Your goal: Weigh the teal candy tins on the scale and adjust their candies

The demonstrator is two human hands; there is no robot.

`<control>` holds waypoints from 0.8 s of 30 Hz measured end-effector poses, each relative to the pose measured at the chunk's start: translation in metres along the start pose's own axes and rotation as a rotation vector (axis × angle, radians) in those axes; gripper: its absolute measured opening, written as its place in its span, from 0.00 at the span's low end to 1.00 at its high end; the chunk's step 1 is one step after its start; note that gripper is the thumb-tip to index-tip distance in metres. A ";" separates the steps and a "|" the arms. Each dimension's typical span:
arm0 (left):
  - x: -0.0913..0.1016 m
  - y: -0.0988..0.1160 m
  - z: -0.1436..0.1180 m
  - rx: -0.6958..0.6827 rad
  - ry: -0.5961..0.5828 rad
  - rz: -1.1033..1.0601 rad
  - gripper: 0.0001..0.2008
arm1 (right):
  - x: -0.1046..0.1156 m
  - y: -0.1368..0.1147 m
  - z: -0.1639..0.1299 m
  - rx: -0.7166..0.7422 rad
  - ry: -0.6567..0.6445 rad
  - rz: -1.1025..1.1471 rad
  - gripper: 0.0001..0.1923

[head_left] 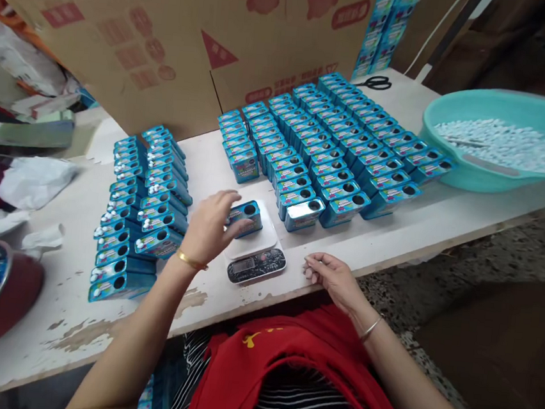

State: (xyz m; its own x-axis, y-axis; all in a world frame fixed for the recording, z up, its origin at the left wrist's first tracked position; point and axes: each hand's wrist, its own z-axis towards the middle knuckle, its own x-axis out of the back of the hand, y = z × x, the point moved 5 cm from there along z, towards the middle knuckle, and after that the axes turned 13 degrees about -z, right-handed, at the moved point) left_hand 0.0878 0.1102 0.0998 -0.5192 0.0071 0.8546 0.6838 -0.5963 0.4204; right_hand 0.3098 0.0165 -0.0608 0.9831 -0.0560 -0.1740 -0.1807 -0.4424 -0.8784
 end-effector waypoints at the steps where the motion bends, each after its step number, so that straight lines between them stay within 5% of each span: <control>1: 0.009 -0.003 -0.010 0.025 0.087 -0.030 0.18 | 0.001 0.000 -0.001 -0.009 0.000 0.013 0.19; 5: 0.017 -0.025 -0.072 0.235 0.250 -0.100 0.12 | 0.005 0.004 -0.001 -0.057 0.011 0.009 0.21; 12: -0.044 -0.050 -0.179 0.479 0.148 -0.152 0.12 | 0.003 0.006 0.001 -0.042 0.084 -0.151 0.22; 16: -0.061 -0.045 -0.194 0.468 0.172 -0.070 0.14 | -0.011 -0.026 -0.001 0.047 0.073 -0.323 0.20; 24: -0.066 -0.047 -0.197 0.449 0.212 -0.017 0.13 | -0.072 -0.131 0.012 0.485 0.001 -0.593 0.12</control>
State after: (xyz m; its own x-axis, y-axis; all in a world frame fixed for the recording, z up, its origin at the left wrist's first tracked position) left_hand -0.0110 -0.0203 -0.0360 -0.5930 -0.1776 0.7853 0.8036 -0.1925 0.5632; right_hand 0.2619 0.0887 0.0615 0.9195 0.0673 0.3872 0.3850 0.0432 -0.9219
